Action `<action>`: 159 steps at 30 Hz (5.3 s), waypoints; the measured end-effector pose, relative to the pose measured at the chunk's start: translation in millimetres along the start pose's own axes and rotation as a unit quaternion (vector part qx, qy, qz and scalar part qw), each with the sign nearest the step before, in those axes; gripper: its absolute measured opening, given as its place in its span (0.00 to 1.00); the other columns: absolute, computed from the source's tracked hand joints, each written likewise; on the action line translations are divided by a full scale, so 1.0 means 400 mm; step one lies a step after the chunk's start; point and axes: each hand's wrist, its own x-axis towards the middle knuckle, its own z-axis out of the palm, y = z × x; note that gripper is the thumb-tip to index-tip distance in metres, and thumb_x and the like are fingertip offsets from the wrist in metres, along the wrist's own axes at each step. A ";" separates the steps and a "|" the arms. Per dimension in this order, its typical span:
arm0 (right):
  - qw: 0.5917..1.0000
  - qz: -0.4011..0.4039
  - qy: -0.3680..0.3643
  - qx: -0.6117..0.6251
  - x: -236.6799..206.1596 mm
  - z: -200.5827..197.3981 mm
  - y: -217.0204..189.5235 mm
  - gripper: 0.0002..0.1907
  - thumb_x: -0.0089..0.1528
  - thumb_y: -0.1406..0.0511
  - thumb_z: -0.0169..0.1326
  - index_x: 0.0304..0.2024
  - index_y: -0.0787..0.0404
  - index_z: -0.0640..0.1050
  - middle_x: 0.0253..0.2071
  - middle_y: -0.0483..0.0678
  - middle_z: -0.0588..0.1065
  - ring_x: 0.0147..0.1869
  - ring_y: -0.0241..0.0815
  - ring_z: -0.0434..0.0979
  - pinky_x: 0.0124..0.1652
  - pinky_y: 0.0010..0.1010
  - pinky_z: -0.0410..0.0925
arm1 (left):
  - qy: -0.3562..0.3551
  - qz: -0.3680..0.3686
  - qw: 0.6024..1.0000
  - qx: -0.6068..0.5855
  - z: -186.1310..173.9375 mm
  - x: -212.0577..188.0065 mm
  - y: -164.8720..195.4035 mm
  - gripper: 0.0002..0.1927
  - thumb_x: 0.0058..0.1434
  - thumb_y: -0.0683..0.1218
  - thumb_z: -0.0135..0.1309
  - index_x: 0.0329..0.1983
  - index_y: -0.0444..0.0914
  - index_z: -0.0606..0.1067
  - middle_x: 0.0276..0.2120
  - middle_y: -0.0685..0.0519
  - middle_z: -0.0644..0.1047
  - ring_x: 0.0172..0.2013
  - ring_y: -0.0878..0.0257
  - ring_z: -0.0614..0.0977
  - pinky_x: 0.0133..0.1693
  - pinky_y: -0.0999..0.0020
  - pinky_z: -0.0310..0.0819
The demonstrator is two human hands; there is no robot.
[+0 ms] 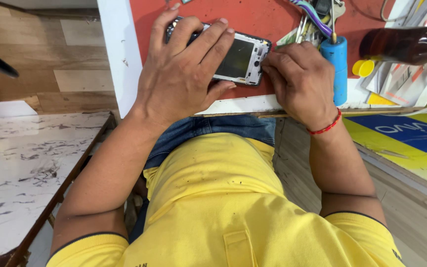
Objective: The person uses a metal pick and a screwdriver to remove adhesive and screws from a smartphone frame. They then pick up a new display unit from a box and place it on the workbench.
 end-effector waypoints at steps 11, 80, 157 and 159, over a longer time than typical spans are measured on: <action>0.999 0.013 0.046 -0.016 0.012 0.019 0.024 0.05 0.69 0.71 0.66 0.42 0.63 0.80 0.40 0.49 0.77 0.43 0.51 0.77 0.45 0.39 0.70 | -0.009 -0.006 1.000 -0.014 -0.010 0.008 0.002 0.39 0.58 0.61 0.70 0.65 0.34 0.73 0.65 0.51 0.74 0.59 0.54 0.71 0.71 0.44 0.53; 0.979 -0.104 -0.124 -0.121 0.229 -0.043 0.053 0.06 0.59 0.61 0.60 0.34 0.55 0.80 0.34 0.45 0.76 0.41 0.48 0.78 0.38 0.39 0.72 | 0.114 -0.188 0.975 -0.006 -0.075 -0.081 -0.007 0.27 0.50 0.57 0.75 0.48 0.39 0.82 0.52 0.57 0.82 0.50 0.59 0.75 0.57 0.57 0.62; 0.923 0.054 0.353 0.142 0.025 0.030 0.010 0.12 0.74 0.80 0.57 0.58 0.67 0.77 0.55 0.53 0.73 0.54 0.44 0.75 0.53 0.28 0.69 | -0.236 -0.031 0.970 0.053 -0.008 -0.042 0.205 0.56 0.53 0.82 0.34 0.71 0.38 0.56 0.73 0.32 0.52 0.72 0.33 0.49 0.67 0.36 0.38; 0.920 0.059 0.357 0.150 0.005 0.020 0.016 0.12 0.74 0.80 0.55 0.58 0.69 0.77 0.55 0.54 0.72 0.54 0.44 0.74 0.53 0.28 0.68 | -0.242 0.058 0.934 -0.257 0.000 -0.044 0.215 0.46 0.62 0.77 0.27 0.71 0.44 0.62 0.75 0.37 0.56 0.77 0.38 0.51 0.75 0.39 0.40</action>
